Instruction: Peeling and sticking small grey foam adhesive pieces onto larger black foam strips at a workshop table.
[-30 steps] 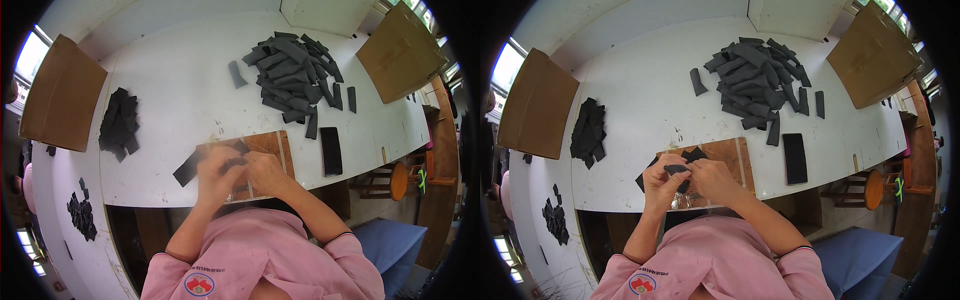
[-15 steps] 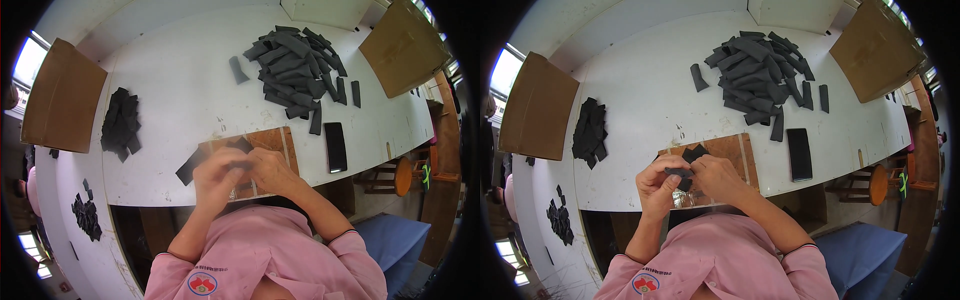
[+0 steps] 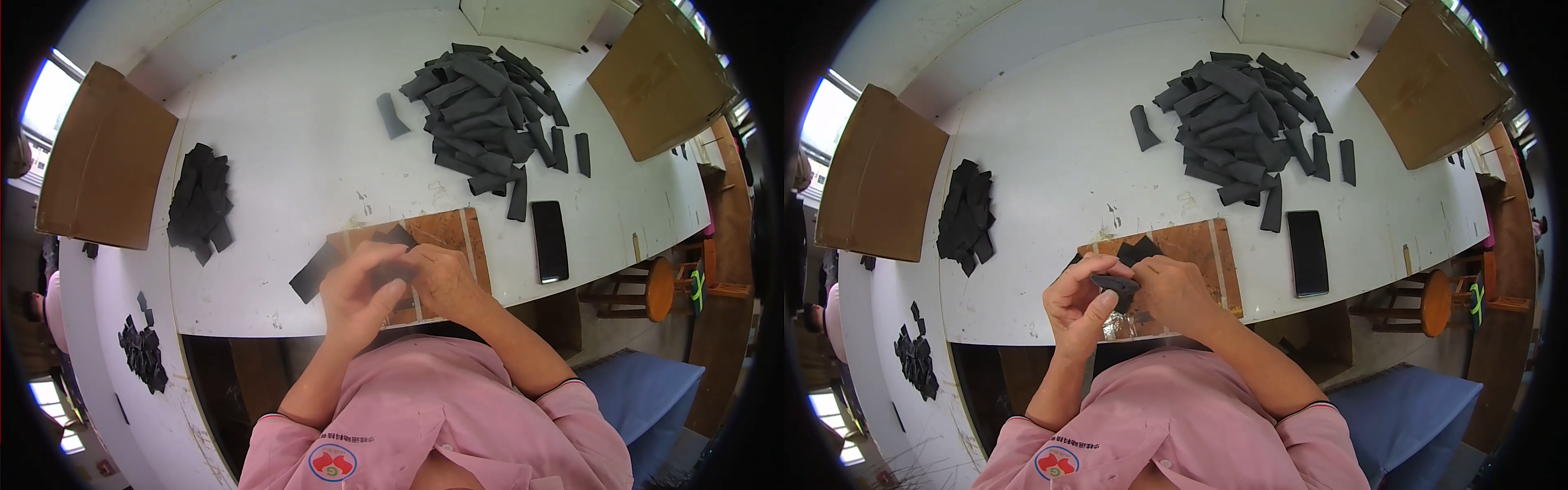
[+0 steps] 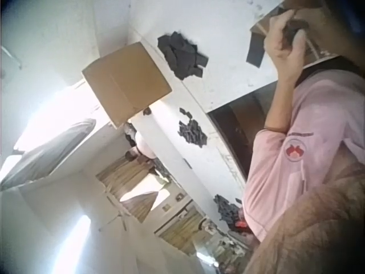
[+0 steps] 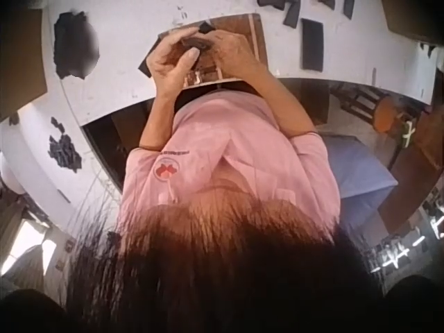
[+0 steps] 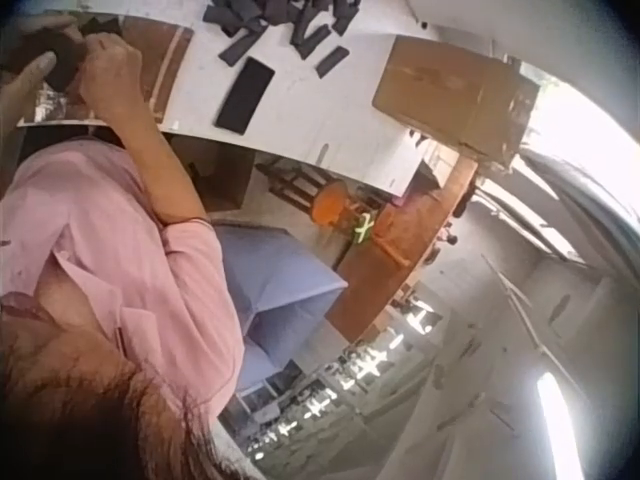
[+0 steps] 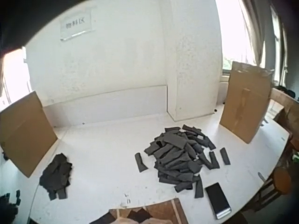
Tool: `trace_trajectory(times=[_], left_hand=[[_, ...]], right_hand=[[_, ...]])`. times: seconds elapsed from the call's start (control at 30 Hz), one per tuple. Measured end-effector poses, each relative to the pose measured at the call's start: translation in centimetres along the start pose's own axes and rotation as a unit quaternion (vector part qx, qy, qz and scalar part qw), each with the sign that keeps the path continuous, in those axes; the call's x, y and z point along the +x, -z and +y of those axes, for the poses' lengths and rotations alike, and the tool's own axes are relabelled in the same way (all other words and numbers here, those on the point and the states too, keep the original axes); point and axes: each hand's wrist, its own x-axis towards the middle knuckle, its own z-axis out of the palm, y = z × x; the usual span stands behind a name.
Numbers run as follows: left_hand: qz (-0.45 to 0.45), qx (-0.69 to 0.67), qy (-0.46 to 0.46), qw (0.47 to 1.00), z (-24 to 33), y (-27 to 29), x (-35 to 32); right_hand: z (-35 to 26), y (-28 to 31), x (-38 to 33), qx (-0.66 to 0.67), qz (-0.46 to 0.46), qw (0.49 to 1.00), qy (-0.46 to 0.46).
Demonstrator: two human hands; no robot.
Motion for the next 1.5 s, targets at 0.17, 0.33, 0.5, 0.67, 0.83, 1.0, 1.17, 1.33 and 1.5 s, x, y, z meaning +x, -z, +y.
trace_trajectory(times=[0.17,0.33,0.5,0.67,0.83,1.0,1.17,1.33,1.5], left_hand=[[0.024,0.009,-0.030,0.999,-0.1,0.9,-0.1],[0.152,-0.192,-0.001,0.970,0.9,1.6,-0.4],[0.113,-0.139,0.049,0.983,0.0,2.2,-1.3],[0.115,-0.017,0.020,0.993,1.9,0.9,-0.2],[0.009,0.200,-0.030,0.979,1.6,2.3,0.6],[0.014,0.213,-0.115,0.970,0.7,2.8,0.5],[0.021,0.226,-0.119,0.967,-0.4,2.8,0.8],[0.140,0.240,0.132,0.952,-6.0,4.4,-0.9],[0.019,0.554,0.072,0.829,-10.7,4.8,-1.1]], right_hand=[[-1.4,1.1,0.8,0.021,-0.021,0.999,-0.023],[-2.3,2.2,2.0,-0.006,-0.012,0.999,0.038],[-0.6,0.5,1.0,-0.062,-0.018,0.996,0.057],[-0.6,0.1,0.3,-0.027,0.002,0.999,0.027],[-1.3,0.9,0.7,-0.039,-0.010,0.999,0.027],[-1.2,0.9,1.5,-0.051,-0.026,0.996,0.074],[-0.7,1.0,1.3,-0.050,-0.036,0.997,0.057],[-2.6,4.3,4.0,0.033,-0.080,0.991,0.103],[2.0,5.6,10.2,0.150,0.079,0.974,-0.147]])
